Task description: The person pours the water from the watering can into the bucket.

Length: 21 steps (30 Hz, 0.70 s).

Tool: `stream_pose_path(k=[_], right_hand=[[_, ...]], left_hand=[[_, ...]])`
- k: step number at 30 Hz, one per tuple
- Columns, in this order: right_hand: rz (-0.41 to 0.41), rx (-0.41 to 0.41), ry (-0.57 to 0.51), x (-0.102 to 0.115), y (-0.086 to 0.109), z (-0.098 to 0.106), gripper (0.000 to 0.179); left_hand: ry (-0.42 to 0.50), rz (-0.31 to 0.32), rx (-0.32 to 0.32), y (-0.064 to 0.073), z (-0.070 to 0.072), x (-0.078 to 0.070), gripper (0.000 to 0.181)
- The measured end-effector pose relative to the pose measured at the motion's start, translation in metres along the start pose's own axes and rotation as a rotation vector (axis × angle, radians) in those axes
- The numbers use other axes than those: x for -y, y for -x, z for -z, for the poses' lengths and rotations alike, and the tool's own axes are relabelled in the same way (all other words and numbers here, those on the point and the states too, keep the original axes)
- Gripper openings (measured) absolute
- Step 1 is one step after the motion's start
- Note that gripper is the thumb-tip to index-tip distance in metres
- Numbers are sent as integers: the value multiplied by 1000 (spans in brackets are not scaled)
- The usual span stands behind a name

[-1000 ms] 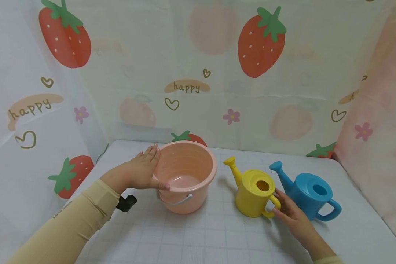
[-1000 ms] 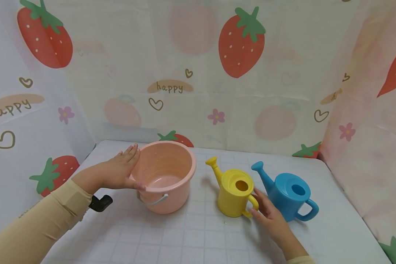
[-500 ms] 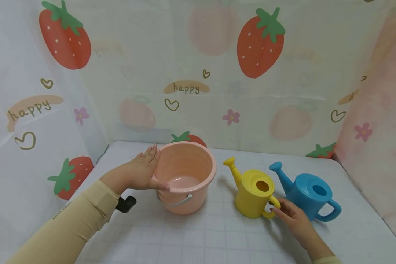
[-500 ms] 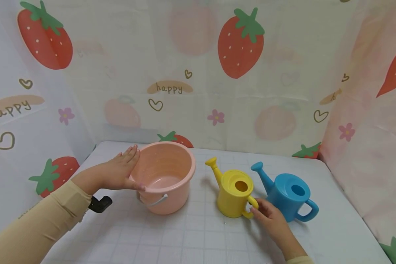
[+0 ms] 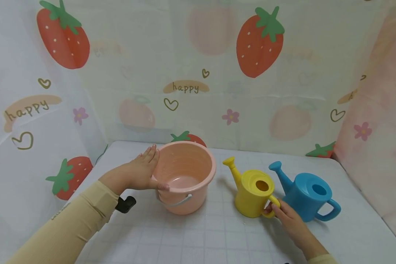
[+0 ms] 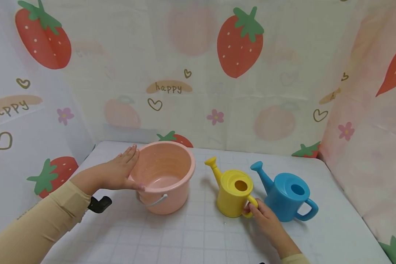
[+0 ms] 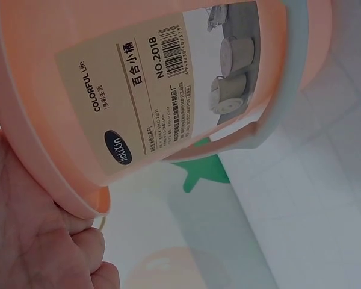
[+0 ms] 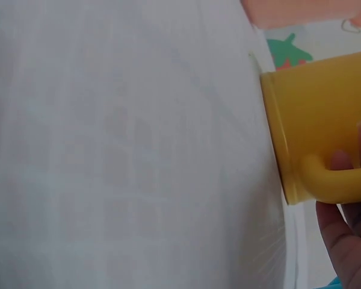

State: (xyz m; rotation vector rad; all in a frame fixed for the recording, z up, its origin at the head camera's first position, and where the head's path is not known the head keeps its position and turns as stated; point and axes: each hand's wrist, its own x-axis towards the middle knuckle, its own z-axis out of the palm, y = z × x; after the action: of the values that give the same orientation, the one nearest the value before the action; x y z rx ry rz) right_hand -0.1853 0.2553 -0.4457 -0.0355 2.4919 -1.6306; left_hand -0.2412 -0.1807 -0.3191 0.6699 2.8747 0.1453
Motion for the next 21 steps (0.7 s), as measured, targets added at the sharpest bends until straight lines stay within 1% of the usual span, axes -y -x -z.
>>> stream_pose_path(k=[8, 13, 17, 21], right_hand=[[11, -11, -13, 0, -1, -4, 34], [9, -40, 17, 2, -3, -9, 30], [24, -73, 37, 3, -5, -10, 36], [35, -105, 23, 5, -6, -11, 43]], left_hand=[[31, 2, 1, 0, 1, 0, 130], [35, 4, 1, 0, 0, 0, 129], [37, 5, 4, 0, -1, 0, 128], [46, 9, 8, 1, 0, -1, 126]])
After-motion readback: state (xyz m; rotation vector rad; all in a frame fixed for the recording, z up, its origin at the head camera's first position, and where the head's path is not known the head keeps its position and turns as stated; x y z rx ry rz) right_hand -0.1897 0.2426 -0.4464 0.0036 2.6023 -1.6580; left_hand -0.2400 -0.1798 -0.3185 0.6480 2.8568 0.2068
